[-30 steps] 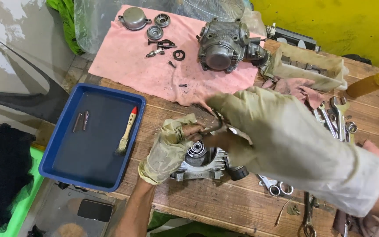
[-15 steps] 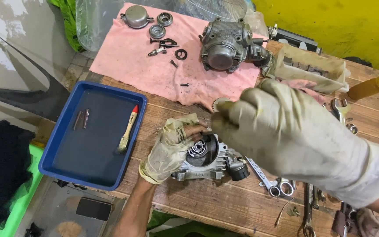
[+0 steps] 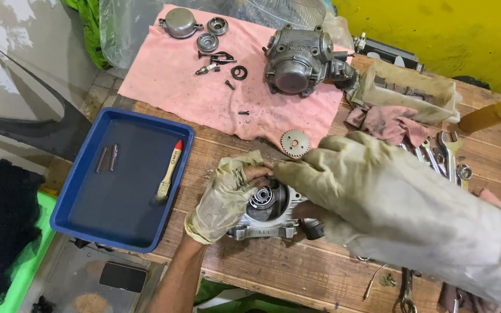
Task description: The person removes a gear from a mechanical housing, then uses a small metal rod to manipulate internal components. They continue to adjust parts inside the housing with gloved hands while various tools and disassembled engine parts remain on the workbench.
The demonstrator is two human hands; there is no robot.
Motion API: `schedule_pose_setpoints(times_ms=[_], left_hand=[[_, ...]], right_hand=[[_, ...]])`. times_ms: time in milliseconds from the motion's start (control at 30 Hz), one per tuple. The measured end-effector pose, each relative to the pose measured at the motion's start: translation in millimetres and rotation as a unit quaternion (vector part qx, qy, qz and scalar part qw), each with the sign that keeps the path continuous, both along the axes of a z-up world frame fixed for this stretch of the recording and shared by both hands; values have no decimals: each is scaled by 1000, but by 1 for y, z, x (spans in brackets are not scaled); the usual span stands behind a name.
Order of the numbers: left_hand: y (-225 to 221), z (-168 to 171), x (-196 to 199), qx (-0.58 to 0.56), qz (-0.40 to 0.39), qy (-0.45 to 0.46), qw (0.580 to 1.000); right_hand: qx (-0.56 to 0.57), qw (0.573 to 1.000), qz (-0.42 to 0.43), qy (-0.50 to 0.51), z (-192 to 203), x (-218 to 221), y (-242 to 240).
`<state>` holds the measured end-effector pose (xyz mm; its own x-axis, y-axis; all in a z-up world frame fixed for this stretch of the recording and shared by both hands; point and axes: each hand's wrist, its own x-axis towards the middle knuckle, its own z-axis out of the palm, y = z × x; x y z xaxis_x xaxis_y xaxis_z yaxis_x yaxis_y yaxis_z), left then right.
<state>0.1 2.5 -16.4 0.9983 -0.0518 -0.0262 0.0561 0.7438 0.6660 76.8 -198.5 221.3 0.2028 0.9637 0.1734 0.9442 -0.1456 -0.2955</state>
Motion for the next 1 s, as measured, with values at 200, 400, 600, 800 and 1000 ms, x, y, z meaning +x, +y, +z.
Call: schedule_pose_setpoints(times_ms=[200,400,600,800,1000], left_hand=[[-2,-18,8,61,0,-91,994],[-2,-4,2,48,34,-57,997],[0,-9,-3,-29,-22,-21,999],[2,0,2,-36,-8,-59,998],[-1,9,-2,-7,5,-6,1000]], right_hand=[[-43,961,7,-274,2,5,-4],[-68,860,77,-500,-4,-4,1],[8,984,-150,-99,-18,-7,14],[-14,990,-14,-142,4,9,8],[-50,939,7,-339,-5,16,-2]])
